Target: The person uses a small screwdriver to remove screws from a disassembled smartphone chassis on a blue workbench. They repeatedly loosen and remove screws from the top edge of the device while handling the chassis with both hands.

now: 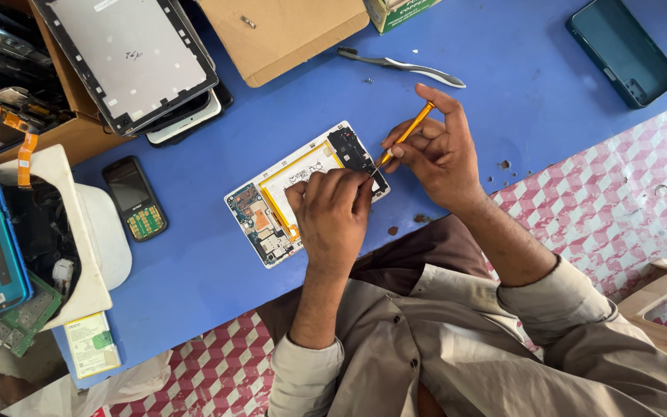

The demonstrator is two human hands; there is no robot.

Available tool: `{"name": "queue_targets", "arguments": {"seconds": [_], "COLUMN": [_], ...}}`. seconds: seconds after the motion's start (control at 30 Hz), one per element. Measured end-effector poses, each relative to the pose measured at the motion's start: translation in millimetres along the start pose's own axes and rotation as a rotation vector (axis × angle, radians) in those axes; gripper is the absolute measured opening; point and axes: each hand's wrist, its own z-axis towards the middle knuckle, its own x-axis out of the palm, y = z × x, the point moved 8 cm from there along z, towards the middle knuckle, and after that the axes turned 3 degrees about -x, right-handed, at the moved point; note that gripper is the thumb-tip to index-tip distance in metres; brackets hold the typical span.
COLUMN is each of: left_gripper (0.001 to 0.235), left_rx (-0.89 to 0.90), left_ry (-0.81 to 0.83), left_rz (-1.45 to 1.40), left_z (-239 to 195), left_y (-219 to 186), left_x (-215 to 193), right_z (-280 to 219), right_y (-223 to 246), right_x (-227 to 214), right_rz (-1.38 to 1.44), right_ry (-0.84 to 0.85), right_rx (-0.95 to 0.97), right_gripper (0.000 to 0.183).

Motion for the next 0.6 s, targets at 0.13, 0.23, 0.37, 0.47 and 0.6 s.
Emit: {"name": "queue_targets", "arguments": {"seconds": [0.13, 0.23, 0.37, 0.47, 0.6], "left_gripper": [0.015, 0.015, 0.015, 0.016, 0.018], "left_rx": [0.003, 0.007, 0.019, 0.027, 0.029], "left_ry": [0.001, -0.001, -0.015, -0.019, -0.021], "left_rz": [-0.002, -0.006, -0.016, -0.021, -0.032], "left_z": [0.0, -0.1, 0.0, 0.3, 0.6], "left_y": [-0.3, -0.6, -1.4, -2.2, -2.7], "left_x": [-0.8, -1.3, -3.3, -4.8, -5.5], "right_z": [-0.7, -0.5, -0.4, -0.3, -1.4], "right_y": [1.7, 1.7, 2.4, 2.1, 2.0], "right_x": [0.3, 0.7, 1.0, 0.4, 0.8], "right_rz": [-0.003, 0.016, 0.013, 0.005, -0.009], "right_ry": [-0.006, 0.001, 0.004, -0.003, -0.005], "right_rx": [0.0, 0.006, 0.003, 0.012, 0.001], "right_gripper": [0.065, 0.065, 0.064, 0.062, 0.059]}}
